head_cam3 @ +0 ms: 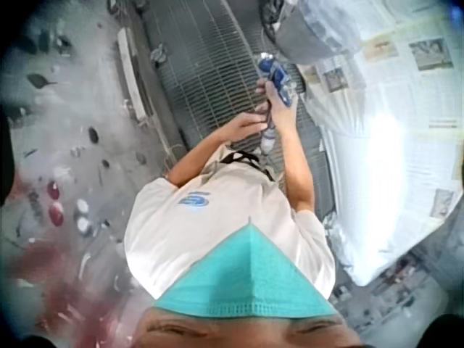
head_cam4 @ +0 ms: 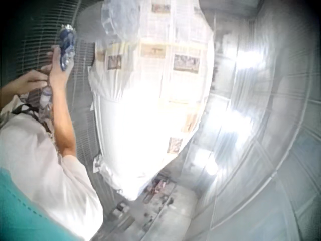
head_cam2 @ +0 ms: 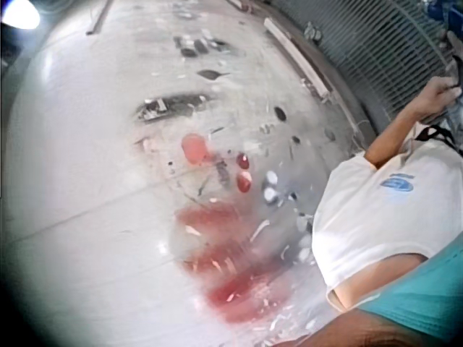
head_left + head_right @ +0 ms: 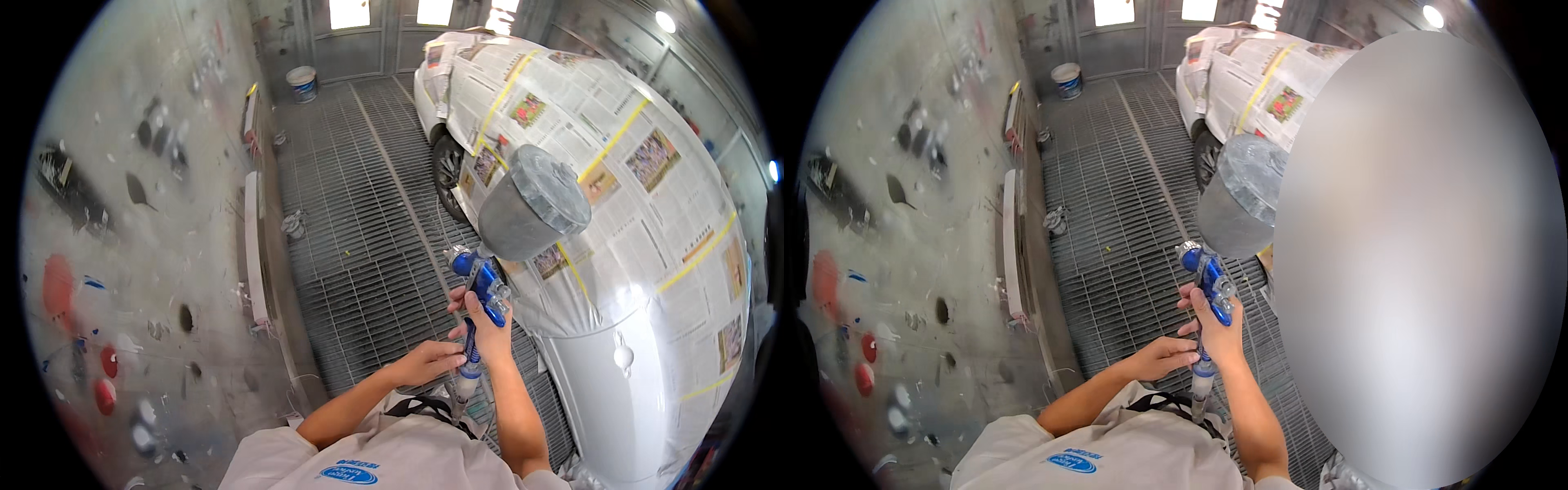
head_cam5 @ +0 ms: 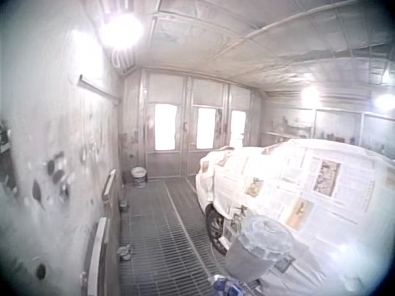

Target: The person pours paint into a spray gun, walks into a paint booth, and sprays white paint onto a car covered with newspaper and tape. They wipe the car's surface with a cloth and continue applying paint to the hood and side panels.

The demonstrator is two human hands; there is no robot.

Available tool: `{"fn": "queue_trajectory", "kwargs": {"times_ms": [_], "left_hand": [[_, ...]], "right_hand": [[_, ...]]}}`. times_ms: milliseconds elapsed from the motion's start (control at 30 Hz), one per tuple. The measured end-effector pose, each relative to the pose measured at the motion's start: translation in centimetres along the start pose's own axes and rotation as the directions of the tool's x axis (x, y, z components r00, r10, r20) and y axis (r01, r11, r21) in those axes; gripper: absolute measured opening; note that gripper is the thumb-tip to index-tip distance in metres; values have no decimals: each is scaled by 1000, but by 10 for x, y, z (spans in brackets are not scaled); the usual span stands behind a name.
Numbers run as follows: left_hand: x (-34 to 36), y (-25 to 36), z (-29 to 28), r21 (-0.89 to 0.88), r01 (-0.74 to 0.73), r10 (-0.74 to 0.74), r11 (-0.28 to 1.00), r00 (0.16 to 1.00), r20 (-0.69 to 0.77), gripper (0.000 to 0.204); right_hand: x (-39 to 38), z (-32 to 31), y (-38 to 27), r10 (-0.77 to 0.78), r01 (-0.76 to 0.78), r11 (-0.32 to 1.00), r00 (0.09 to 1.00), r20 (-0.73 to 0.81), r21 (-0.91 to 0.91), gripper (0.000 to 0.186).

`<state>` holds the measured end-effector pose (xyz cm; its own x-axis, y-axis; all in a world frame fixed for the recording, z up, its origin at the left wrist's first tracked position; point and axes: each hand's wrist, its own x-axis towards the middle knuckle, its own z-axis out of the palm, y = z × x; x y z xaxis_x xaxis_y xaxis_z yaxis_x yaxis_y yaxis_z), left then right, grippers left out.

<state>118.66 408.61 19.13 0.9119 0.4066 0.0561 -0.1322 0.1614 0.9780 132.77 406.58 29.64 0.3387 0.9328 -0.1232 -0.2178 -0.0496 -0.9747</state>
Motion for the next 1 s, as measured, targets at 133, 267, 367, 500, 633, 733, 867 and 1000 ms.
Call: {"fn": "queue_trajectory", "kwargs": {"times_ms": [133,267,367,500,633,733,867,1000], "left_hand": [[6,-6,-10,-83,19,-25,996,997,-69,22],[17,-9,-23,-112,50,-65,992,988,-138,22],[22,-7,-27,-133,75,-97,988,981,-168,21],[27,-15,-30,-223,82,-123,971,977,-176,18],[31,-17,-32,-264,117,-167,957,970,-174,17],[34,-15,-33,-285,147,-199,947,966,-164,17],[35,-26,-31,-403,92,-149,910,982,-112,23],[38,-22,-34,-271,67,-91,960,993,-78,21]], "right_hand": [[19,14,5,7,-7,999,1000,-12,-42,34],[35,19,7,22,-22,996,1000,1,-85,33],[44,18,12,30,-30,994,1000,1,-105,33],[52,16,16,45,-45,991,999,-2,-129,32],[55,19,15,71,-73,991,997,-18,-108,31],[59,13,18,83,-85,985,996,-16,-148,30],[57,14,14,66,-68,989,998,-17,-129,29],[59,5,16,83,-88,980,996,-34,-176,29]]}}
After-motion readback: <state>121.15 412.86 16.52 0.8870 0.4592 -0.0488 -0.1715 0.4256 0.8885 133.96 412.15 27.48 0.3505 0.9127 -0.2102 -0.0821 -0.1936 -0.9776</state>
